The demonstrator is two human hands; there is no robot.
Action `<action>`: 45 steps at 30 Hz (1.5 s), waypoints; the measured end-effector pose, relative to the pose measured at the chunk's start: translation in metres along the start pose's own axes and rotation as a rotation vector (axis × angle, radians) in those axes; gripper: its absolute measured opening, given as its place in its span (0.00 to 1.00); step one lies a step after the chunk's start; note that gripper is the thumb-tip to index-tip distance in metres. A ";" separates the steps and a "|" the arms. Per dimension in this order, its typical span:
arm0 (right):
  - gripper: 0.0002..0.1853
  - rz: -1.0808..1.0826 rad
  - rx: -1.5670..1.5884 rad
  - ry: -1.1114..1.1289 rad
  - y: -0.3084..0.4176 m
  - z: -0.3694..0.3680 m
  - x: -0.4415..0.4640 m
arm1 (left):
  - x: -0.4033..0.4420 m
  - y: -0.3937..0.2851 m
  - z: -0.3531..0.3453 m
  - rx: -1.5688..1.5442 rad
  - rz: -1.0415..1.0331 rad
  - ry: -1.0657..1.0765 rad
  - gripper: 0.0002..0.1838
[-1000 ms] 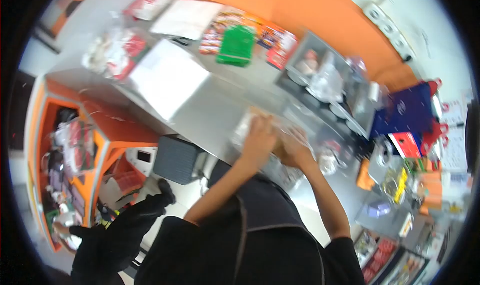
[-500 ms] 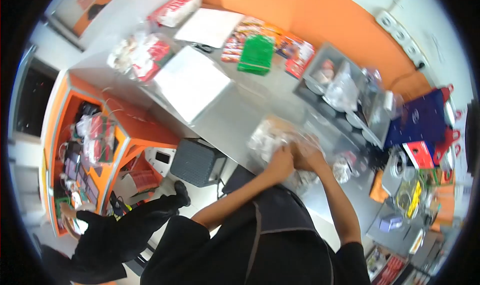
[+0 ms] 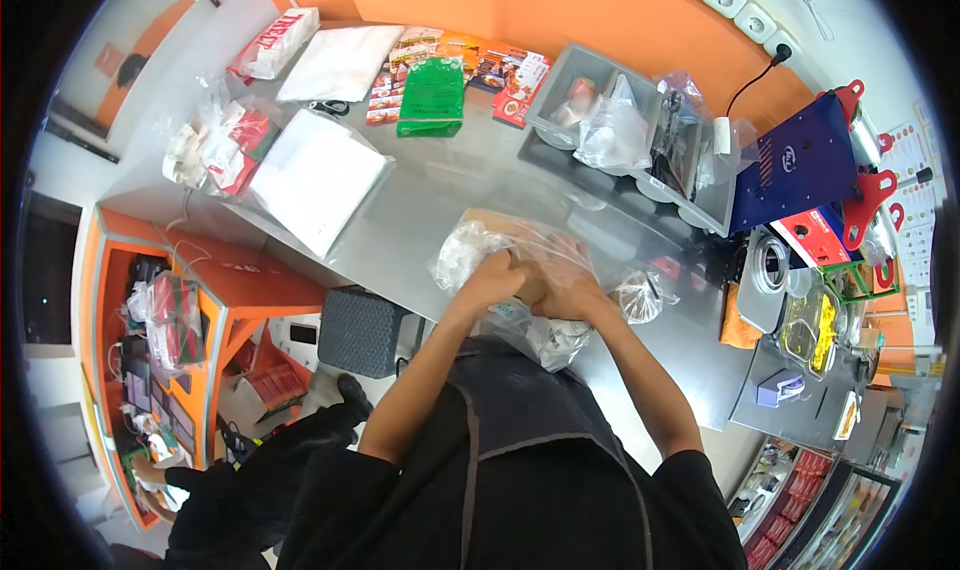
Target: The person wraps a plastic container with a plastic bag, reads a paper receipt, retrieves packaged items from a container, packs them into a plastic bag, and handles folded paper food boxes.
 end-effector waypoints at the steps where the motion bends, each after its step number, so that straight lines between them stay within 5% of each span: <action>1: 0.67 -0.028 -0.006 0.029 0.001 0.001 0.000 | 0.002 0.002 0.001 0.000 0.003 -0.002 0.22; 4: 0.67 -0.033 -0.026 0.067 -0.003 -0.003 -0.001 | 0.006 0.009 0.000 -0.247 0.210 -0.069 0.25; 6: 0.67 -0.010 -0.044 0.075 -0.006 -0.006 -0.001 | 0.009 0.004 -0.006 0.073 0.255 -0.071 0.26; 12: 0.68 -0.011 -0.038 0.055 0.019 0.028 -0.009 | 0.018 0.031 -0.009 -0.355 0.271 -0.039 0.25; 18: 0.70 0.006 0.036 0.122 0.031 0.047 -0.008 | -0.015 -0.037 0.001 -0.403 0.307 0.094 0.26; 24: 0.65 0.169 0.080 0.099 0.000 0.031 -0.007 | -0.010 -0.036 0.010 -0.437 0.313 0.111 0.32; 27: 0.49 0.133 0.244 0.073 -0.007 0.043 0.004 | -0.015 -0.038 0.013 -0.370 0.120 0.152 0.37; 29: 0.50 -0.139 0.507 0.173 -0.002 0.063 0.010 | -0.024 -0.057 0.013 -0.229 0.106 0.154 0.39; 34: 0.50 -0.373 0.715 0.346 0.004 0.081 0.018 | -0.034 -0.062 0.015 0.107 0.100 0.152 0.43; 39: 0.50 -0.396 0.801 0.333 -0.015 0.056 0.011 | -0.041 -0.044 0.019 -0.191 -0.058 0.018 0.45; 41: 0.48 -0.287 1.283 0.368 0.000 0.066 0.001 | -0.044 -0.045 0.019 -0.336 -0.059 0.080 0.44; 45: 0.44 -0.301 1.589 0.448 -0.014 0.063 -0.012 | -0.056 -0.056 0.020 -0.938 0.057 0.267 0.40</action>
Point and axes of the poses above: each hand's wrist, its own x-axis towards the middle knuckle, its own z-axis out of the back of the hand, y = z × x, the point moved 2 cm from there along x, towards the middle knuckle, and after that the axes turned 3 degrees about x, right-handed, at the moved point
